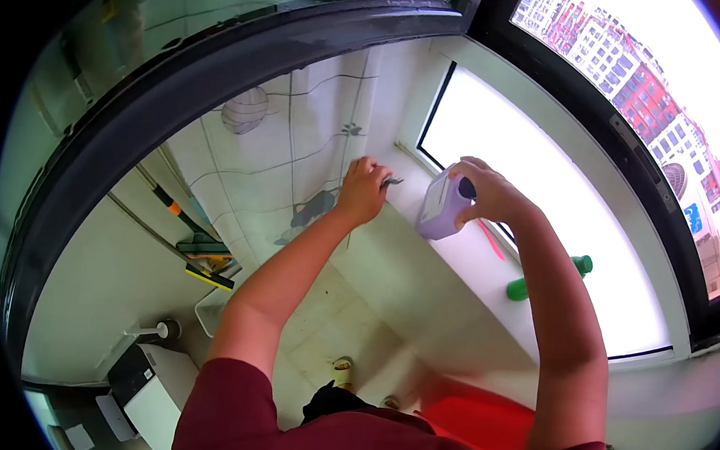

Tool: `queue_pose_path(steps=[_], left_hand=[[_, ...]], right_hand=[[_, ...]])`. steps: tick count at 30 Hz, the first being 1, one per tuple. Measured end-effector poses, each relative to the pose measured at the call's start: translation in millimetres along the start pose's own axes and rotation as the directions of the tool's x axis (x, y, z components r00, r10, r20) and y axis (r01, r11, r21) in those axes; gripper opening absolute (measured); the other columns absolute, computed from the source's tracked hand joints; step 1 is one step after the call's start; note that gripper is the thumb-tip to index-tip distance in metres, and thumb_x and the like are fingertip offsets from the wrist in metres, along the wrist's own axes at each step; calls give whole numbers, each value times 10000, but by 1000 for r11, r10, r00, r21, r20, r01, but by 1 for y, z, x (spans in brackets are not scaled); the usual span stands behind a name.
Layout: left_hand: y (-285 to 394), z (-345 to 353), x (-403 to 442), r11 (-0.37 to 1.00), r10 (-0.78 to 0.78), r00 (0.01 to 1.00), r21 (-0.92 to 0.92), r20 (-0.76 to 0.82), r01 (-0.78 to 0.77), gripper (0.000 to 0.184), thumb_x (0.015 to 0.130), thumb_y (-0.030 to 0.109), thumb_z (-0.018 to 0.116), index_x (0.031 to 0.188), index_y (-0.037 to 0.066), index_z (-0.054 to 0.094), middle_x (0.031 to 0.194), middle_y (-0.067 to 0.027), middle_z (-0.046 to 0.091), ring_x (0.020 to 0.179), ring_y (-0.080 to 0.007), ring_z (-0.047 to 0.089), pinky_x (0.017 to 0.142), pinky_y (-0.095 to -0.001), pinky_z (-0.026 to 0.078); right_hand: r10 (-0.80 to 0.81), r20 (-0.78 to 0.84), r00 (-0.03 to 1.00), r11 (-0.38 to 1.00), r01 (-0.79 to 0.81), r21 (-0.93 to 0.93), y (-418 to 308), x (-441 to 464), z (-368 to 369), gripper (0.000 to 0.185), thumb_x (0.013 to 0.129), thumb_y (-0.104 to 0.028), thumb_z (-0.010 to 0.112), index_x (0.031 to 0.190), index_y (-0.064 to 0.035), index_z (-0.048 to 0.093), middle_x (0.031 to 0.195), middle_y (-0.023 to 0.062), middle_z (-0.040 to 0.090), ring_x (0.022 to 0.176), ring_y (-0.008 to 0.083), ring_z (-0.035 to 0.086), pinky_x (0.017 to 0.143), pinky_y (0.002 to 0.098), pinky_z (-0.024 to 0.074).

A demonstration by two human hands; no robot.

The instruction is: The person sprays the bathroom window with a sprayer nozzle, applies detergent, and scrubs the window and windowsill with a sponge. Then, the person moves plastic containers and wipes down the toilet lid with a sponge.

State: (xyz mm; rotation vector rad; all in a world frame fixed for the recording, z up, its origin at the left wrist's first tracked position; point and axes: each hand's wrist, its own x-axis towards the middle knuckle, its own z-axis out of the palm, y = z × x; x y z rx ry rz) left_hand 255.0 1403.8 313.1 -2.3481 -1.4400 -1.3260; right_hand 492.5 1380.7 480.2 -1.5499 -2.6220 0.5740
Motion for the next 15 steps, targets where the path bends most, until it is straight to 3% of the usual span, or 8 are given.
queue_pose_path(steps=[2,3,6,7,9,11,14,15], left_hand=[[4,2,32,975,132,991,177,29,-135,238,755,116,631,989,98,592,974,-113,509,907,-287,504,766,-394,438],[2,6,46,944,196,979,262,49,-202,209,754,121,630,960,107,603,958,-102,517,889,-281,517,759,-387,448],[-18,33,80,904,278,952,299,131,-305,175,735,126,627,905,102,597,918,-70,538,863,-246,546,741,-371,476],[-20,38,87,908,300,945,264,130,-325,130,719,67,589,848,78,584,905,-52,545,895,-241,552,751,-380,488],[-38,54,88,927,246,936,221,251,-303,125,715,37,560,833,70,585,919,-61,554,890,-257,557,747,-385,487],[-52,76,80,936,134,900,246,416,-254,136,709,-9,528,818,51,581,929,-81,574,904,-291,564,758,-400,481],[-61,80,64,956,239,935,108,261,-274,157,698,-13,544,839,41,587,928,-103,591,902,-306,577,755,-416,478],[-61,74,59,964,172,917,129,361,-232,155,698,-10,546,839,37,592,916,-111,593,894,-306,582,751,-418,478]], right_hand=[[30,33,999,996,-27,-90,-6,-9,-2,883,427,-77,869,1221,-100,485,1425,123,287,1223,328,416,1028,392,365],[28,70,997,997,-22,-73,-7,-12,-3,974,395,-68,879,1271,-76,454,1480,122,167,1250,326,392,1041,395,357],[24,71,997,990,-13,-141,7,-13,0,983,376,-89,878,1255,-81,439,1486,117,144,1208,336,439,979,410,408],[9,55,998,967,5,-253,6,-17,-1,882,483,-91,846,1258,-42,427,1473,104,204,1137,282,517,936,390,444],[76,72,995,966,-55,-253,-4,-20,-4,723,584,-93,790,1219,-40,450,1400,86,333,1055,232,572,871,383,476],[-93,-2,996,881,82,-466,10,-15,8,375,738,-144,674,1073,-56,529,1117,35,575,876,156,636,724,347,515],[0,42,999,788,26,-615,-5,-21,4,276,722,-196,684,954,-101,570,941,5,611,833,164,631,679,319,509],[-18,-23,1000,797,1,-604,-5,-26,9,230,705,-246,687,877,-125,594,859,8,629,806,177,627,669,309,504]])
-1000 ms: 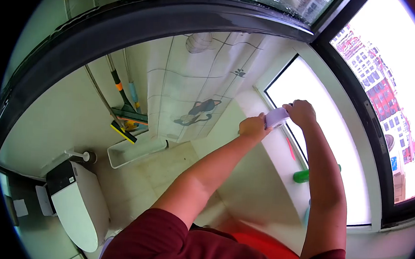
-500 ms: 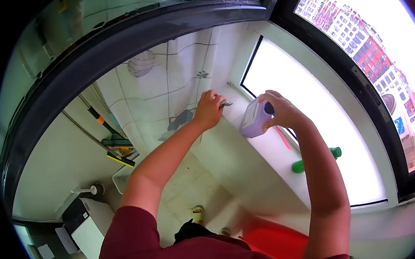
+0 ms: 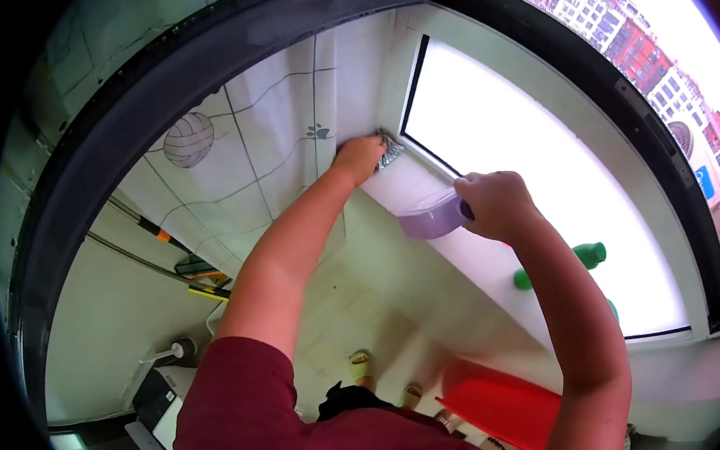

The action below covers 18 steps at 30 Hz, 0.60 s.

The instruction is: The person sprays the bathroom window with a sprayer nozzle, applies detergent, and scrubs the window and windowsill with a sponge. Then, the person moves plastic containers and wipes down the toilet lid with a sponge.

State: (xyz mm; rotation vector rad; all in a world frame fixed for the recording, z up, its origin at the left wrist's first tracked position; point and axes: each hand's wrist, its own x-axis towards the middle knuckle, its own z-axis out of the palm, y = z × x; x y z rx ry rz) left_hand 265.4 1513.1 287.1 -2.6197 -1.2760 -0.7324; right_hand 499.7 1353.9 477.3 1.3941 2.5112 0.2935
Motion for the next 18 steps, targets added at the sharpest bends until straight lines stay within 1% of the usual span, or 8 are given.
queue_pose_path(steps=[2,3,5,8,11,13,15,18], left_hand=[[12,-34,-9,995,-98,972,24,212,95,152,700,-4,549,838,29,603,893,-126,598,880,-307,591,743,-423,479],[19,-51,-17,989,-127,958,101,258,104,142,701,7,552,829,33,608,883,-131,598,868,-307,593,738,-423,480],[34,-83,-42,961,-190,922,256,338,104,124,702,28,558,809,41,619,863,-139,599,844,-308,596,728,-423,481],[47,-107,-62,922,-357,752,338,554,188,88,692,44,574,767,44,620,827,-138,597,833,-314,593,720,-428,479],[46,-105,-46,947,-309,929,159,201,281,139,694,46,582,827,41,623,893,-127,613,866,-312,595,750,-414,483],[48,-100,-17,958,-278,960,67,-22,278,234,717,68,583,945,37,621,1007,-121,616,915,-308,594,789,-390,483],[32,-62,4,971,-230,938,5,-259,239,323,757,112,569,1074,56,596,1177,-132,558,1041,-305,546,879,-375,454],[18,14,7,998,-69,997,7,44,69,368,807,140,507,1160,48,558,1311,-164,456,1215,-296,427,979,-387,381]], right_hand=[[47,-13,999,999,-47,-17,-10,-18,-2,237,679,-245,695,852,-116,598,829,24,628,806,192,623,667,320,503],[72,-22,997,997,-73,-27,-14,-29,-2,240,666,-245,699,839,-111,600,814,31,628,805,199,622,666,325,502],[96,-200,975,994,-82,78,-23,-63,5,254,609,-233,696,797,-92,597,772,45,618,801,223,593,639,334,495],[155,-313,937,952,-58,300,-43,-117,13,302,553,-234,709,784,-88,580,811,39,627,834,230,569,712,379,457],[243,-334,911,860,-43,508,-68,-153,26,378,566,-205,712,891,-66,578,937,68,639,881,249,597,719,375,478],[293,-295,909,821,-81,566,-81,-166,30,369,570,-207,708,885,-65,576,939,65,639,869,247,600,694,355,490],[294,-281,914,800,-75,595,-90,-173,33,371,567,-207,710,883,-63,578,943,64,638,860,247,601,690,352,492],[320,-271,908,782,-92,616,-97,-183,42,378,557,-200,714,884,-63,583,946,65,636,851,246,601,696,352,494]])
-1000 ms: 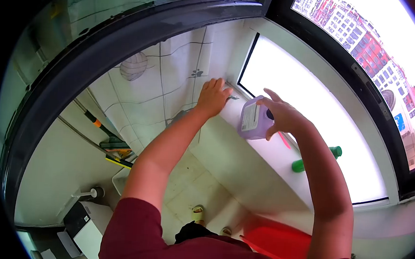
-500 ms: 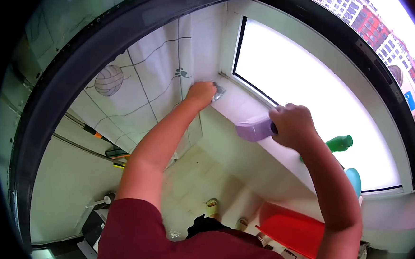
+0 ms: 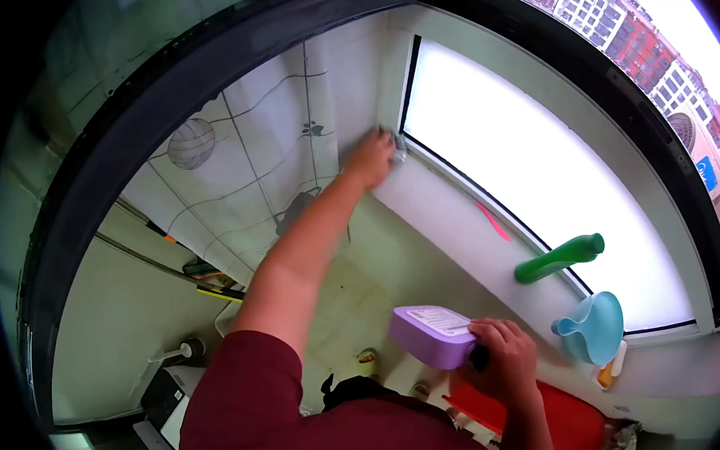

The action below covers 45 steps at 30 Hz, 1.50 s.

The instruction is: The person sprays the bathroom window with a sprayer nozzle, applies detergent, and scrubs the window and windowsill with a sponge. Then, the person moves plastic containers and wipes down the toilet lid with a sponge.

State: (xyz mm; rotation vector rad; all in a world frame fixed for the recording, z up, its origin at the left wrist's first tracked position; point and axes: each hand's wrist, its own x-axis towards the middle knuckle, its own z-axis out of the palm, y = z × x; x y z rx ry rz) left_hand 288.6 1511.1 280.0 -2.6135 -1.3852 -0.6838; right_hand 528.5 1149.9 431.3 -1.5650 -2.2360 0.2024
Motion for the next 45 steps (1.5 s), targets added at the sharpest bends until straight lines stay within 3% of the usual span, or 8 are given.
queue_pose_path(steps=[11,20,26,31,34,38,41,45], left_hand=[[192,-33,-74,873,346,935,-337,-81,-352,377,771,190,591,1147,204,610,1269,-76,528,1206,-288,456,1058,-434,277],[16,-39,-101,988,-132,988,-92,-78,124,411,816,128,522,1227,111,537,1324,-137,459,1248,-349,377,1052,-436,277],[89,-23,-102,983,-10,950,-177,-313,-48,405,771,59,534,1172,101,567,1301,-142,477,1236,-376,383,1046,-458,288],[174,-50,-114,898,159,958,-369,-240,-242,322,745,61,558,1062,109,591,1102,-126,599,1084,-320,529,931,-438,412],[168,-63,-88,956,-13,992,-291,123,48,181,777,103,547,953,87,581,940,-144,616,887,-335,586,746,-442,477],[160,-90,6,870,-373,853,-458,-365,184,236,887,220,485,910,-2,560,806,-230,605,762,-403,583,666,-465,465],[188,-115,74,803,-271,945,-584,-183,117,300,845,251,510,921,-34,565,841,-254,609,822,-406,589,732,-451,475],[240,-130,117,227,-200,952,-934,232,275,216,827,187,573,908,-13,569,810,-180,629,791,-303,633,700,-392,519]], right_hand=[[91,-33,995,996,-92,-20,10,-36,0,399,528,-178,729,885,-65,594,921,74,629,835,256,595,693,354,491],[143,-80,987,989,-145,-20,15,-72,-9,376,541,-186,731,873,-75,592,897,66,635,800,256,607,668,351,496],[135,-75,988,991,-136,-11,19,-80,-5,379,547,-193,731,884,-82,596,890,64,636,786,253,610,667,351,495],[140,-47,989,990,-140,5,19,-79,-5,377,546,-175,720,887,-68,598,878,84,636,802,275,609,680,362,500],[148,-56,987,989,-148,2,19,-81,-10,379,542,-173,718,886,-73,597,873,82,632,806,276,606,682,366,498],[176,-65,982,984,-178,-18,22,-93,-15,377,536,-171,715,881,-80,595,869,81,628,818,278,601,686,369,491],[187,-56,981,982,-189,-26,22,-101,-18,383,536,-190,728,876,-79,591,864,78,620,817,273,597,679,369,486],[209,-82,974,977,-212,-23,28,-113,-14,390,533,-193,736,876,-71,596,866,83,622,815,276,600,686,370,487]])
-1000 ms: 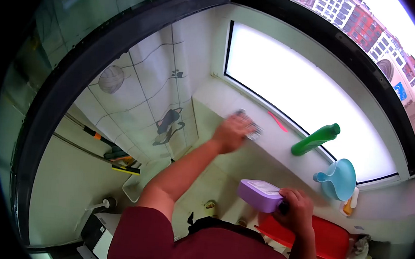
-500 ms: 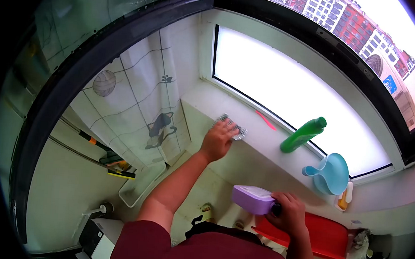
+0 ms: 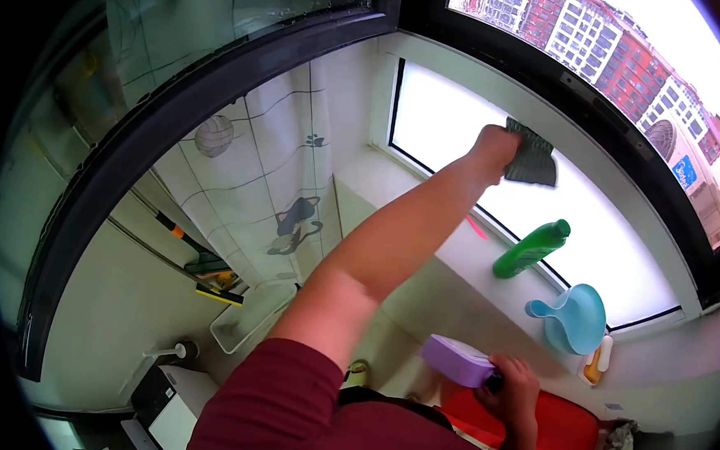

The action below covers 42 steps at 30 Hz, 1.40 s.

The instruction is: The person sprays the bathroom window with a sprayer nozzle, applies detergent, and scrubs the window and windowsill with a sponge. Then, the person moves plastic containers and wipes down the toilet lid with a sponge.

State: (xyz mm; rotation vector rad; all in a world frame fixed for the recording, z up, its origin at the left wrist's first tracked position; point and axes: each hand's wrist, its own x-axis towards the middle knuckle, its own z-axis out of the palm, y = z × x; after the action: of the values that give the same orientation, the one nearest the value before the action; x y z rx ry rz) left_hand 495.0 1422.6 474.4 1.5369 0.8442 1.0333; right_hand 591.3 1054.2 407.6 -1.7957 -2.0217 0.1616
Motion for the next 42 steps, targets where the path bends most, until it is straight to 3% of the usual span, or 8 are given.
queue_pose_path(steps=[6,10,14,17,21,35,39,42], left_hand=[[1,-35,31,581,-349,925,-809,-150,88,160,869,126,497,915,-13,559,899,-161,611,786,-256,646,690,-356,552],[-21,-131,12,954,89,586,-100,-805,-283,225,868,165,480,933,-34,562,941,-213,597,810,-342,578,746,-394,448],[-12,-178,-41,194,950,280,964,-138,-184,274,836,74,481,1083,22,588,1195,-187,542,1107,-311,520,931,-387,406],[-11,-207,-49,-457,723,527,881,447,-122,333,823,68,474,1138,69,582,1308,-111,481,1212,-250,450,1032,-373,318],[-54,-245,-36,-687,378,829,725,412,-47,333,845,127,427,1124,42,589,1294,-76,505,1222,-228,442,1059,-381,289],[-37,-242,-7,-466,554,784,885,279,15,427,873,169,397,1257,-7,461,1331,-115,454,1255,-253,389,1060,-354,290],[-208,-250,-21,110,357,934,992,16,-59,351,837,124,420,1123,-30,550,1254,-144,514,1219,-253,430,1061,-360,297],[-191,-223,-74,-195,230,961,975,154,-109,344,835,119,425,1126,-16,549,1252,-125,523,1233,-242,427,1078,-357,272]], right_hand=[[59,-19,998,998,-58,19,11,-10,0,391,529,-182,733,879,-66,603,871,91,629,821,277,603,695,368,491],[75,-7,997,995,-74,59,15,-10,4,376,531,-153,724,872,-58,599,858,103,627,817,290,600,707,371,488],[77,0,997,991,-77,107,18,-10,16,361,531,-166,731,852,-66,598,849,100,628,802,290,600,691,374,488],[45,13,999,992,-47,121,19,-6,26,399,524,-190,742,876,-72,596,846,94,624,800,282,601,668,375,487],[34,9,999,987,-35,158,21,1,40,426,521,-215,757,888,-76,592,854,91,621,808,286,596,664,380,481],[-41,-22,999,987,44,156,21,31,53,397,533,-218,745,872,-79,594,860,94,620,810,295,591,699,382,474],[-79,-38,996,975,85,206,4,51,45,383,555,-227,753,871,-82,593,834,103,615,789,295,593,687,383,473],[4,-85,996,969,17,247,3,59,37,406,589,-246,763,909,-84,572,790,104,600,749,291,591,665,379,469]])
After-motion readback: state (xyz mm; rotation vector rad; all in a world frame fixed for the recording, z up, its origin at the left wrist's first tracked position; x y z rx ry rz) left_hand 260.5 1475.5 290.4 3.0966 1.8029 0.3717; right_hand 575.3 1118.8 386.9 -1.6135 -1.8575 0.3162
